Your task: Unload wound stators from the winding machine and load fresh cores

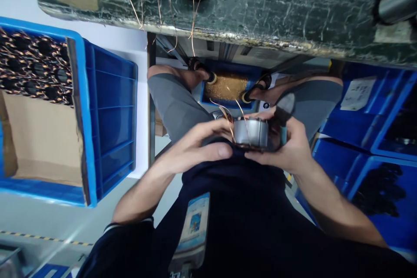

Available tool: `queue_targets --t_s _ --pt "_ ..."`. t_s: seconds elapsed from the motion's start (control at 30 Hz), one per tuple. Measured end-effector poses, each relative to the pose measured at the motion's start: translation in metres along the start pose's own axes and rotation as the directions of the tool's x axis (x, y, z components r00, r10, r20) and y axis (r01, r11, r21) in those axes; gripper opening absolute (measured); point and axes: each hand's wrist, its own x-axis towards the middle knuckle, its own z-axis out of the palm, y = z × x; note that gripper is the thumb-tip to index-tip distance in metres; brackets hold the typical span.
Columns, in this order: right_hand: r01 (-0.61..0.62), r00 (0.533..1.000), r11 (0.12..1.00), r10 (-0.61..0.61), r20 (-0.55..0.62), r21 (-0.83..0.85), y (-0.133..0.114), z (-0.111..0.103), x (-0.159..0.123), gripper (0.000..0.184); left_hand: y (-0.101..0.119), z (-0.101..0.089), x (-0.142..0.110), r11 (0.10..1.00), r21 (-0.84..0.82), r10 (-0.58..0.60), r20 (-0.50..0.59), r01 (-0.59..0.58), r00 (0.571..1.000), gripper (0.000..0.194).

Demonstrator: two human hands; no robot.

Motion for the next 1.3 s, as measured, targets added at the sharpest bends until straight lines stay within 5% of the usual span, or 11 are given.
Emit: queue_targets --t_s 0.07,0.13,0.3,0.47,0.8,1.0,1.3 --pt "0.150 0.984 0.989 -0.147 0.096 -0.015 -0.012 0.005 0.000 0.063 -0.003 0.008 0.013 0.960 -0.265 -0.025 0.231 0.088 0.973 0.063" --pt "0.248 0.957 0.966 -0.233 0.171 -0.070 -0.027 0.005 0.001 0.057 0.001 0.017 0.023 0.911 -0.384 -0.025 0.317 0.152 0.948 0.050" --pt "0.337 0.929 0.796 -0.195 0.314 -0.503 -0.063 -0.025 -0.011 0.062 0.019 0.028 0.029 0.850 -0.484 -0.082 0.264 0.206 0.961 0.034" --pt "0.406 0.891 0.592 -0.086 0.446 -0.697 -0.083 -0.053 -0.021 0.065 0.019 0.030 0.027 0.912 -0.365 -0.127 0.184 0.188 0.975 0.039" --pt "0.505 0.855 0.323 -0.059 0.516 -0.800 -0.085 -0.058 -0.032 0.059 0.012 0.034 0.027 0.947 -0.254 -0.162 0.151 0.197 0.975 0.040" --pt "0.487 0.861 0.327 -0.022 0.509 -0.810 -0.081 -0.056 -0.022 0.060 0.003 0.039 0.038 0.996 0.002 -0.086 0.019 0.086 0.996 0.049" --pt "0.496 0.866 0.234 -0.060 0.496 -0.836 -0.081 -0.055 -0.027 0.062 0.006 0.047 0.049 0.988 0.133 -0.080 0.031 0.075 0.996 0.046"
